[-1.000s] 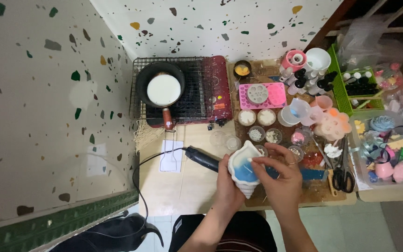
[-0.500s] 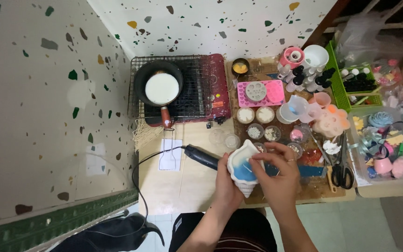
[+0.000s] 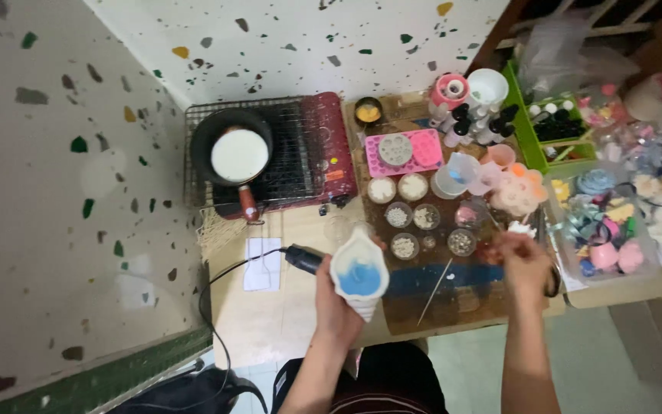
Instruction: Decorating a shell-shaped candle by adding wax ornaments and beads using a heat gun and a stick.
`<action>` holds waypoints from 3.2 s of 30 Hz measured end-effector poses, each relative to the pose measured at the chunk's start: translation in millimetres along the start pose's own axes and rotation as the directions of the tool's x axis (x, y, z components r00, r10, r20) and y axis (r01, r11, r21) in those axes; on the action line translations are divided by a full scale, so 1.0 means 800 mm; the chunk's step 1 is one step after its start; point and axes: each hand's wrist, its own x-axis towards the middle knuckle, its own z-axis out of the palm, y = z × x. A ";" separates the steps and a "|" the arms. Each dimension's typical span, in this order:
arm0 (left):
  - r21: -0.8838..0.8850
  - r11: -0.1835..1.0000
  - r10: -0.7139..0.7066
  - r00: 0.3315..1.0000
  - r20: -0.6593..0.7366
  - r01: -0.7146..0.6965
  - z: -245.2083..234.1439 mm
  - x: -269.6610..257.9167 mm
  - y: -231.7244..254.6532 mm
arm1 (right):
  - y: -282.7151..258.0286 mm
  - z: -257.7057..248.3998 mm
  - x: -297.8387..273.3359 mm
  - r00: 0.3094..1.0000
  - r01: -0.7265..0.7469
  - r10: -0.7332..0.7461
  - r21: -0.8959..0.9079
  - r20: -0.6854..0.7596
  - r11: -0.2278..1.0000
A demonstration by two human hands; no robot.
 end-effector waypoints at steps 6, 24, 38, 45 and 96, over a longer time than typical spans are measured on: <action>-0.021 0.998 -0.057 0.969 -0.241 0.053 0.011 0.014 0.007 | 0.111 0.020 0.006 0.967 0.243 -0.238 -0.613 0.091 0.752; -0.080 0.989 -0.142 0.959 -0.244 0.126 0.034 0.013 -0.011 | 0.090 0.066 0.017 0.940 0.336 -0.093 -0.849 0.328 0.407; -0.040 0.983 -0.182 0.963 -0.199 0.178 0.005 0.008 -0.036 | 0.073 0.072 0.030 0.937 0.310 -0.002 -0.827 0.350 0.469; -0.049 0.976 -0.217 0.949 -0.228 0.211 0.031 0.009 -0.026 | 0.094 0.073 0.036 0.940 0.300 0.056 -0.894 0.336 0.333; -0.137 0.990 -0.064 0.970 -0.234 0.032 0.038 0.010 -0.054 | -0.325 0.135 -0.261 0.665 0.747 -0.617 -0.361 0.420 0.559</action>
